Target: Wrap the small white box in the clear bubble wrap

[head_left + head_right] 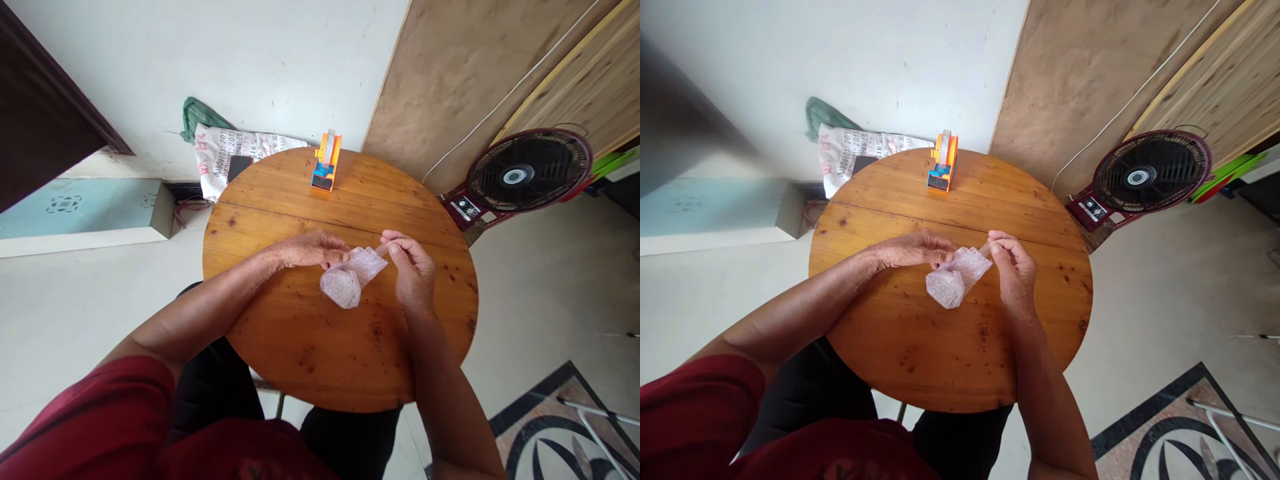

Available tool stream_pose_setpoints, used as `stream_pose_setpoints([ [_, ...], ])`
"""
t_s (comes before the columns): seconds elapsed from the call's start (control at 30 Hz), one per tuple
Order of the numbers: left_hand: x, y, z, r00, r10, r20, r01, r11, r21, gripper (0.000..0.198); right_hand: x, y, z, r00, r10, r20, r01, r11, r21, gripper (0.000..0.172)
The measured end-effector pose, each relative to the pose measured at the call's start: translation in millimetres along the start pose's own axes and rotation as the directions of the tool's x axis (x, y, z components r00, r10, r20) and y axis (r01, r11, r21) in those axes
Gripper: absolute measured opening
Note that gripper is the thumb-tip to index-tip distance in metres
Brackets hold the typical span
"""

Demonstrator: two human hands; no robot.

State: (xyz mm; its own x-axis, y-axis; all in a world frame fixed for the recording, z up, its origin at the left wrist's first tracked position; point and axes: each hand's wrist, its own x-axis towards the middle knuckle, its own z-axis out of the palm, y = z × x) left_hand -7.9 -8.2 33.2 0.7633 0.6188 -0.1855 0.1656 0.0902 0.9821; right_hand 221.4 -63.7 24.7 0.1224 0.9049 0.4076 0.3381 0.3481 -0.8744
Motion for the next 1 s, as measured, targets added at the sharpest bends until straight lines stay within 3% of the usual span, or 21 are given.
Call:
stream_pose_setpoints([
  [0.27, 0, 1, 9.0, 0.997, 0.050, -0.053, -0.055, 0.993, -0.102, 0.030, 9, 3, -6, 0.990, 0.122, -0.064, -0.107, 0.973, 0.203, 0.016],
  [0.4, -3, 5, 10.8, 0.994, 0.105, -0.017, -0.106, 0.989, -0.099, 0.032, 14, 10, -12, 0.985, 0.138, -0.103, -0.110, 0.965, 0.240, 0.018],
  [0.63, -3, 5, 11.7, 0.996, 0.072, 0.052, -0.070, 0.997, -0.031, 0.031, 15, 16, -6, 0.964, 0.242, -0.112, -0.186, 0.912, 0.366, 0.020],
  [0.77, 1, 1, 11.0, 0.998, 0.054, -0.031, -0.057, 0.994, -0.097, 0.028, 16, 11, -6, 0.927, 0.318, -0.198, -0.235, 0.905, 0.355, 0.021],
  [0.9, 7, -5, 9.0, 0.983, 0.000, -0.181, -0.032, 0.984, -0.173, 0.011, 15, 0, -10, 0.931, 0.196, -0.307, -0.100, 0.948, 0.301, 0.015],
  [1.0, 12, -10, 7.3, 0.959, 0.000, -0.282, -0.059, 0.978, -0.201, 0.007, 10, -10, -12, 0.974, 0.129, -0.185, -0.062, 0.941, 0.333, 0.009],
])
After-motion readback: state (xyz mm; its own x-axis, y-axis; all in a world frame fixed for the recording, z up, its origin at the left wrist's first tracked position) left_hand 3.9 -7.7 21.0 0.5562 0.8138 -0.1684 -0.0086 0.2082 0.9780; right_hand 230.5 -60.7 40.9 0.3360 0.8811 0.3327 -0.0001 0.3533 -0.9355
